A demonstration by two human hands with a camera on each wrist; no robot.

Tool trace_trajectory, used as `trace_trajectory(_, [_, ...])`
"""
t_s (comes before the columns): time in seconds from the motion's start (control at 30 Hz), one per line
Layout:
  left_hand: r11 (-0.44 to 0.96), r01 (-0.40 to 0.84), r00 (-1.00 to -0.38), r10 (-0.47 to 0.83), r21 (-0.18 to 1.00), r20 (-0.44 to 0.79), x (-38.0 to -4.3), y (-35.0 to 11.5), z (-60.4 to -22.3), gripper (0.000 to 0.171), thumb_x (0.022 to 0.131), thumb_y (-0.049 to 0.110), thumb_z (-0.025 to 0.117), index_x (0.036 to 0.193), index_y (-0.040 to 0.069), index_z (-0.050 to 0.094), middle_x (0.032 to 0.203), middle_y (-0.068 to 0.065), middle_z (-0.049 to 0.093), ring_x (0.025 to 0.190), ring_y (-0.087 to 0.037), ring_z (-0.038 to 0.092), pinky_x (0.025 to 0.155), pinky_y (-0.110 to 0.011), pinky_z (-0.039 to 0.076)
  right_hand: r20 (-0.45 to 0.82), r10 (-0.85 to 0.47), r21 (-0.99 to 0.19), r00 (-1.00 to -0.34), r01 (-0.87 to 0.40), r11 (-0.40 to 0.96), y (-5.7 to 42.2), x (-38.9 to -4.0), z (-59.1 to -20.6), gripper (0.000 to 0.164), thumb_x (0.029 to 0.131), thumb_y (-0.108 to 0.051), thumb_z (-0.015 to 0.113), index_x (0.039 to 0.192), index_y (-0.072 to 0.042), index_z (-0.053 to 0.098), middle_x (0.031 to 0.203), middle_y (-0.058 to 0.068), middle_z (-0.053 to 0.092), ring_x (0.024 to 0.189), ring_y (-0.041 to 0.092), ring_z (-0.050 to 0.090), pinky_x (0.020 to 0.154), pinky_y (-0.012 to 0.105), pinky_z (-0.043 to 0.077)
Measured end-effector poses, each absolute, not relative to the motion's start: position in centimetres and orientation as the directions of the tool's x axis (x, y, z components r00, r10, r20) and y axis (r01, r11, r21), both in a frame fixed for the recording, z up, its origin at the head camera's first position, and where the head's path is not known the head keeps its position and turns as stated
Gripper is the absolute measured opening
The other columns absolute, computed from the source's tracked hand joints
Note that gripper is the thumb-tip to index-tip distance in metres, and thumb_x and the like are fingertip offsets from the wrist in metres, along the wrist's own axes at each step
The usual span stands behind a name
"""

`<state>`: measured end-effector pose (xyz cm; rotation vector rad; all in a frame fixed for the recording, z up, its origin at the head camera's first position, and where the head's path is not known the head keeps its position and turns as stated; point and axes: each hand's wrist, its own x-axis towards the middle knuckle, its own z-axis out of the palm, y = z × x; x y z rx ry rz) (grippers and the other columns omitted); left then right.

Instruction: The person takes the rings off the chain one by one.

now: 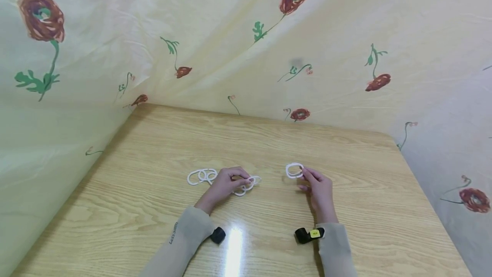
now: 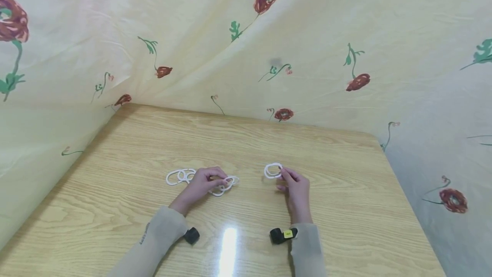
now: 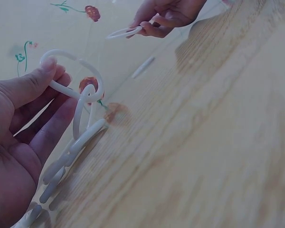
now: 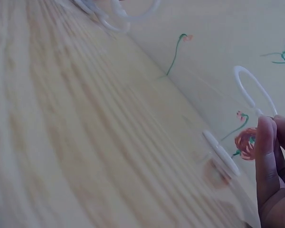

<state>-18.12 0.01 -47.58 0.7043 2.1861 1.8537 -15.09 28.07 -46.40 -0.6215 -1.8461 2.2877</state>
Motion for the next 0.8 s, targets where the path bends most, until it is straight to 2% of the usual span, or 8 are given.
trace_trajectory(0.8, [0.099,0.24,-0.868,0.467,0.966,0.168,-18.2,0.1,-47.9,0.014,0.085,0.011,0.072,0.094,0.001,0.074,0.097,-0.016,0.071,0.087,-0.002,0.06,0.08,-0.018,0.051,-0.263,0.381,-0.963,-0.886,0.214,-0.165,29.7,-14.9,-46.2,0.026,0.093,-0.008,0.064,0.076,-0.025,0.073,0.07,-0.009,0.065,0.065,0.001,0.06,0.055,0.018,0.057])
